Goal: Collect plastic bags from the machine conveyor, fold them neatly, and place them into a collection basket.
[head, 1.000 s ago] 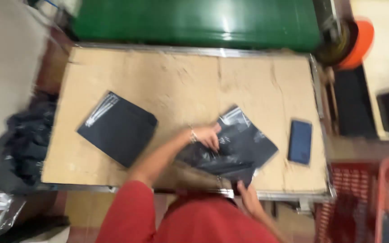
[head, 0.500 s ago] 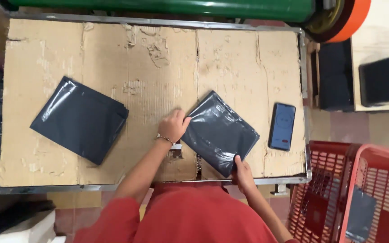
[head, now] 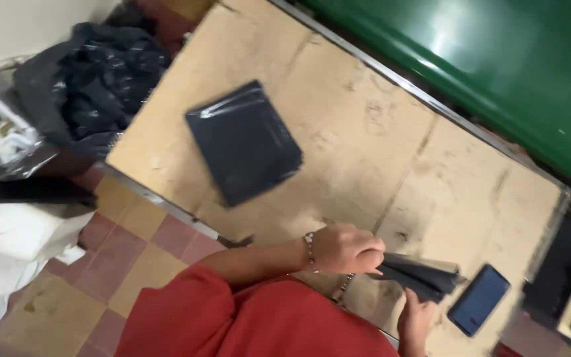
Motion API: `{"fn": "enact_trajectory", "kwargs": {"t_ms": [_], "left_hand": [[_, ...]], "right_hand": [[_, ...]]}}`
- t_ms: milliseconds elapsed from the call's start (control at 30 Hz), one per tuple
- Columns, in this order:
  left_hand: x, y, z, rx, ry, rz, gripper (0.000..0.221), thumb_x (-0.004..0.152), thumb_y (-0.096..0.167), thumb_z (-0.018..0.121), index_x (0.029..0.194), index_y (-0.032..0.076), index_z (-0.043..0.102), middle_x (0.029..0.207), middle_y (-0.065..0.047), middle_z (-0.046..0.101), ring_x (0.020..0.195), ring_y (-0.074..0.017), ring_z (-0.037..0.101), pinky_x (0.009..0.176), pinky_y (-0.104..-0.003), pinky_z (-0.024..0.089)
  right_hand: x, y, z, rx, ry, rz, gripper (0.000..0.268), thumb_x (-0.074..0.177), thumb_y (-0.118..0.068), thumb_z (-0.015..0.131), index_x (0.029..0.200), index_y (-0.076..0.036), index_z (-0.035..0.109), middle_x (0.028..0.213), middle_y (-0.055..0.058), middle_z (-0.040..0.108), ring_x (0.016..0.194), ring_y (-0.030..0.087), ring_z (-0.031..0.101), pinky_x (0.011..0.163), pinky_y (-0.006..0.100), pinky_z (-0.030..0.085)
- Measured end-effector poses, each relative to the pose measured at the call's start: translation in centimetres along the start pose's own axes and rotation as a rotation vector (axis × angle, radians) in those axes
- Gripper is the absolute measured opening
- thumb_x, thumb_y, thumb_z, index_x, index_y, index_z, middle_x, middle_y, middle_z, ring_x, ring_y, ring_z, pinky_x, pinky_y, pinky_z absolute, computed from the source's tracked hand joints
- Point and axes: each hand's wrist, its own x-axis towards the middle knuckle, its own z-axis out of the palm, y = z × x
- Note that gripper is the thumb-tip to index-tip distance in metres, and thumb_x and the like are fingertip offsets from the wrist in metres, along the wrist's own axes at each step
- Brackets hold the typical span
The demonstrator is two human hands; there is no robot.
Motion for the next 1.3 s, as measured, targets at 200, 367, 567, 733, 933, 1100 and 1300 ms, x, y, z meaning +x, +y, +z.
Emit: {"fn": "enact_trajectory", "kwargs": {"t_ms": [200,367,567,733,933,1100,1300], "left_hand": [[0.9,-15.4,-18.0,0.338,-0.047,-0.149,0.043,0.090,0.058,0.067,0.089,0.015,0.057,0.064,0.000,0.053,0.049,-0.0207,0.055,0.047,-0.037,0.045],[-5.7,-29.5,-23.8,0.228,-0.420,-0.578,0.032,0.105,0.047,0.057,0.102,0.015,0.053,0.067,-0.007,0.066,0.060,-0.0269,0.072,0.057,-0.037,0.056],[-12.3,-35.1,-20.5,0.359,-0.477,-0.666,0.041,0.099,0.059,0.052,0.104,0.019,0.049,0.079,-0.012,0.074,0.078,-0.0336,0.076,0.072,-0.049,0.060],[-12.5,-36.3,-19.1,0.469,-0.420,-0.659,0.042,0.097,0.061,0.052,0.101,0.020,0.051,0.075,-0.008,0.073,0.073,-0.0297,0.077,0.070,-0.046,0.061],[-11.7,-37.8,-16.4,0.423,-0.520,-0.685,0.057,0.088,0.067,0.061,0.105,0.013,0.060,0.104,-0.010,0.062,0.106,-0.0310,0.063,0.087,-0.044,0.058],[-7.2,-37.1,-17.1,0.226,-0.803,-0.784,0.052,0.099,0.053,0.060,0.121,0.006,0.059,0.117,-0.015,0.064,0.101,-0.0363,0.061,0.082,-0.048,0.049],[0.0,-26.2,-19.3,0.050,-0.704,-0.197,0.032,0.095,0.041,0.068,0.099,0.010,0.060,0.103,-0.009,0.059,0.085,-0.0279,0.062,0.068,-0.043,0.051]], "right_hand": [[1.5,-20.2,17.4,0.862,-0.168,0.132,0.035,0.098,-0.011,0.068,0.132,-0.007,0.062,0.118,0.011,0.067,0.106,0.022,0.066,0.093,0.041,0.053],[-1.8,-27.0,29.7,0.822,-0.265,0.213,0.011,0.094,-0.008,0.076,0.103,-0.004,0.072,0.085,0.010,0.072,0.067,0.020,0.072,0.058,0.034,0.063],[0.5,-25.8,34.8,0.595,-0.300,0.285,0.011,0.100,-0.019,0.069,0.107,-0.012,0.063,0.078,0.005,0.071,0.059,0.019,0.072,0.047,0.034,0.062],[3.6,-23.0,37.0,0.568,-0.256,0.276,0.018,0.102,-0.020,0.066,0.117,-0.012,0.060,0.088,0.008,0.070,0.064,0.026,0.073,0.045,0.040,0.062],[-0.7,-30.1,34.2,0.312,-0.240,-0.028,0.048,0.098,-0.018,0.069,0.139,0.005,0.060,0.132,0.032,0.064,0.129,0.041,0.059,0.110,0.057,0.046],[1.7,-29.9,32.0,-0.067,0.014,-0.244,0.080,0.081,-0.037,0.078,0.142,0.002,0.043,0.132,0.023,0.057,0.122,0.037,0.056,0.107,0.045,0.043],[7.3,-33.8,26.5,-0.078,-0.226,-0.594,0.110,0.079,-0.057,0.077,0.159,-0.002,0.025,0.158,0.024,0.041,0.146,0.037,0.041,0.119,0.047,0.032]]}}
